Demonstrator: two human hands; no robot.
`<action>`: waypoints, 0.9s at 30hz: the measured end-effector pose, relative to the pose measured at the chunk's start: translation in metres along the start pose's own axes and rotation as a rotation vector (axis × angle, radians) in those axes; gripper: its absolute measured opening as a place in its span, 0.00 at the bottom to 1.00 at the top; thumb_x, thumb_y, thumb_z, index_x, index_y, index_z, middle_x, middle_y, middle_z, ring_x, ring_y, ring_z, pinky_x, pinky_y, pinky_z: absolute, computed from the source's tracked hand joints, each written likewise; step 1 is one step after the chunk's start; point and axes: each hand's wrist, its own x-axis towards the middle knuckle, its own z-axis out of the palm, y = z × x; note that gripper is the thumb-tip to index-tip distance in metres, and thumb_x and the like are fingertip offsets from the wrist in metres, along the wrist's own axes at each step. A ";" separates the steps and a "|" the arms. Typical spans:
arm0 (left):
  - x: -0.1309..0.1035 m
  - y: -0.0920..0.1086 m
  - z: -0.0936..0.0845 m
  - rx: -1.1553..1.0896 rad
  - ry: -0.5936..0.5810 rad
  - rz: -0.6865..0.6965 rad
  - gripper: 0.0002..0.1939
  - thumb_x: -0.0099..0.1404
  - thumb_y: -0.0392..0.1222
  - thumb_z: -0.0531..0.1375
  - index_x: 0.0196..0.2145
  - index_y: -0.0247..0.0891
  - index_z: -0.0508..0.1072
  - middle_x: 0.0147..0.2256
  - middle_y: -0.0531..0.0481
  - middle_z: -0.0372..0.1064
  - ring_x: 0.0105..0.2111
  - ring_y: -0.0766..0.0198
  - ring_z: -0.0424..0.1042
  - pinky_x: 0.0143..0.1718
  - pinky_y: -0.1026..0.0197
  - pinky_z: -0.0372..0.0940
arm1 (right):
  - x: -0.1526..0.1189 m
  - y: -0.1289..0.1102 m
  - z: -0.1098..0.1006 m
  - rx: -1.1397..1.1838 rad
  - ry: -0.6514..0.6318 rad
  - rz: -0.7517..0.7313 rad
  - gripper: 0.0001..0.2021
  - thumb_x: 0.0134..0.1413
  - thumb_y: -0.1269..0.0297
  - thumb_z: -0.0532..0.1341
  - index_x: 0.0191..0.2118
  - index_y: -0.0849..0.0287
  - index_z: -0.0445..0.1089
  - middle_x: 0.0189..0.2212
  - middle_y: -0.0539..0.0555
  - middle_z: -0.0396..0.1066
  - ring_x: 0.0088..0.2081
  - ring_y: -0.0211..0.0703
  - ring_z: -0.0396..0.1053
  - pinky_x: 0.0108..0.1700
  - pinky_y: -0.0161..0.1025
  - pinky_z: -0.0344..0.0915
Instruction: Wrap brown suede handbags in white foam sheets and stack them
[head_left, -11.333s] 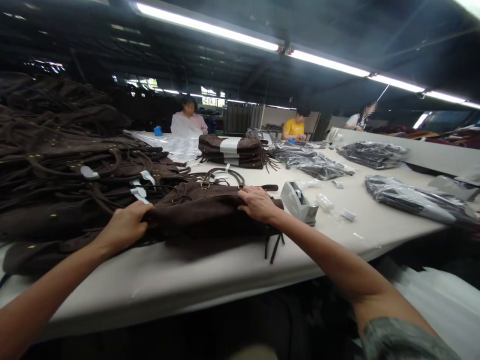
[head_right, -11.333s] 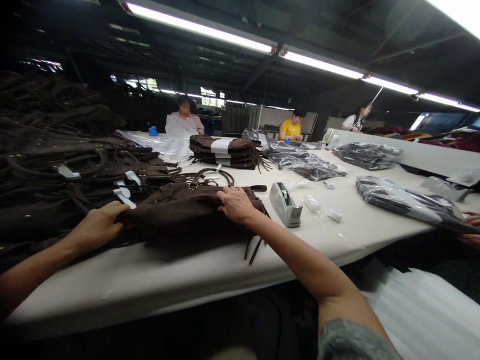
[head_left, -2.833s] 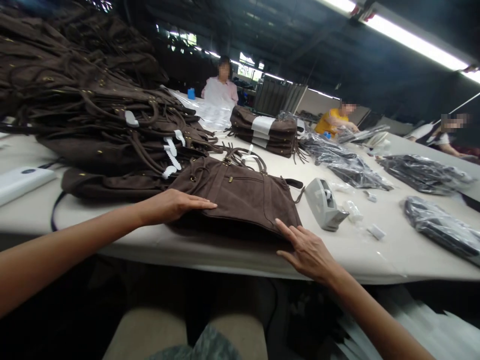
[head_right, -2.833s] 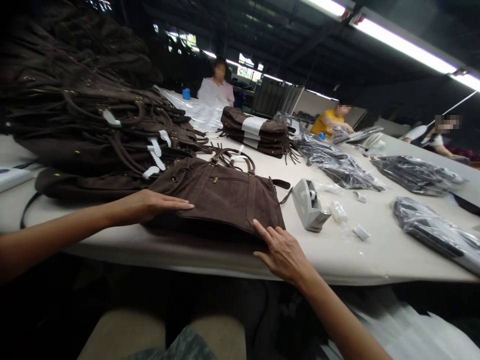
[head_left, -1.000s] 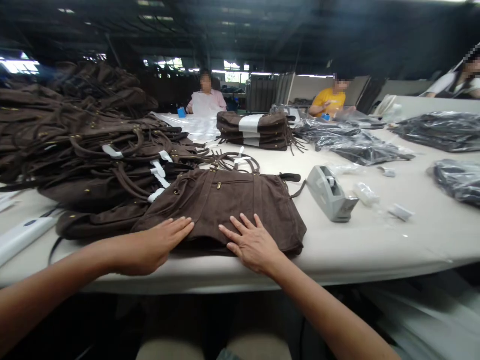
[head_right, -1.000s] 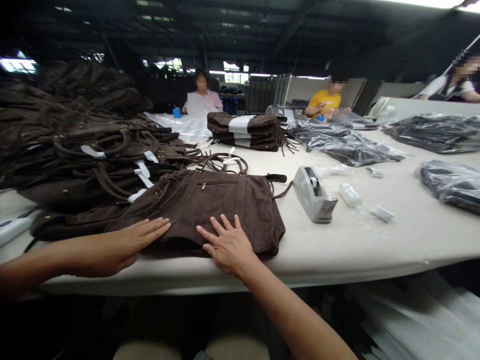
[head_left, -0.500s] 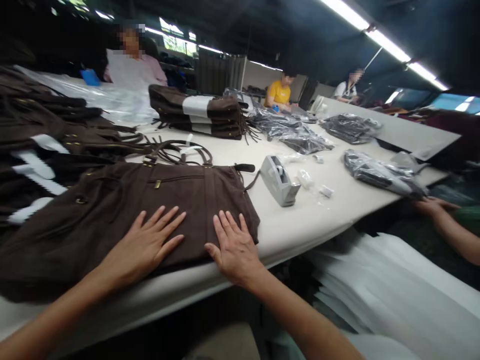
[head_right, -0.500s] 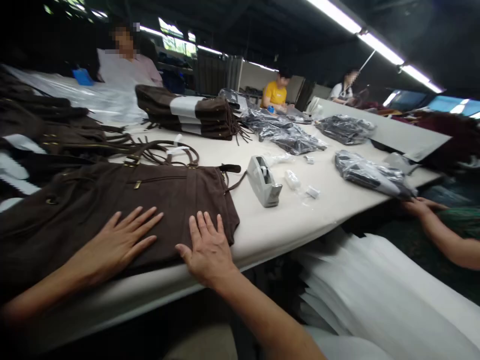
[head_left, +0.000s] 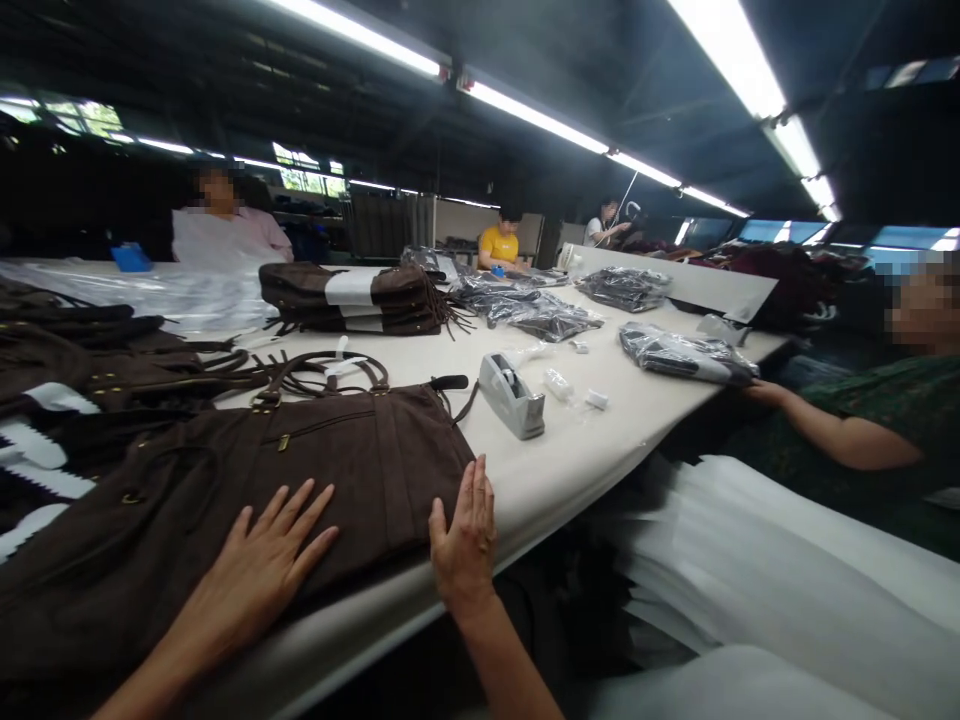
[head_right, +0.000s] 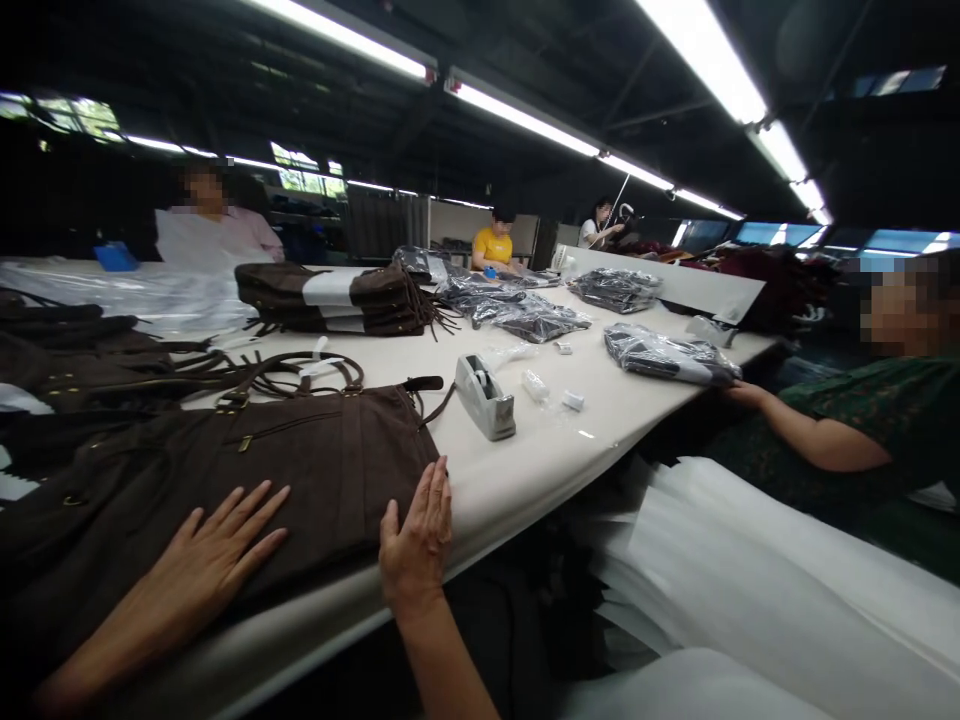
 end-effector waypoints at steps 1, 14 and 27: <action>0.000 -0.002 0.004 -0.024 0.006 0.004 0.24 0.68 0.43 0.45 0.56 0.50 0.72 0.67 0.48 0.52 0.67 0.38 0.47 0.59 0.27 0.50 | 0.004 0.000 -0.001 0.040 0.027 0.072 0.34 0.63 0.60 0.56 0.69 0.72 0.47 0.67 0.72 0.48 0.66 0.61 0.52 0.62 0.58 0.58; 0.086 0.015 -0.039 -0.954 0.017 -0.386 0.37 0.45 0.69 0.62 0.46 0.41 0.77 0.54 0.42 0.71 0.55 0.47 0.68 0.57 0.51 0.64 | 0.039 -0.018 -0.027 0.541 0.016 0.082 0.07 0.55 0.76 0.61 0.38 0.62 0.74 0.37 0.56 0.76 0.42 0.45 0.73 0.47 0.40 0.68; 0.199 0.102 -0.029 -1.217 0.133 -0.691 0.19 0.39 0.54 0.66 0.21 0.40 0.63 0.15 0.59 0.58 0.17 0.69 0.58 0.18 0.66 0.52 | 0.081 0.052 -0.022 0.956 -0.380 0.282 0.15 0.64 0.59 0.56 0.41 0.61 0.77 0.44 0.58 0.76 0.44 0.45 0.75 0.49 0.40 0.69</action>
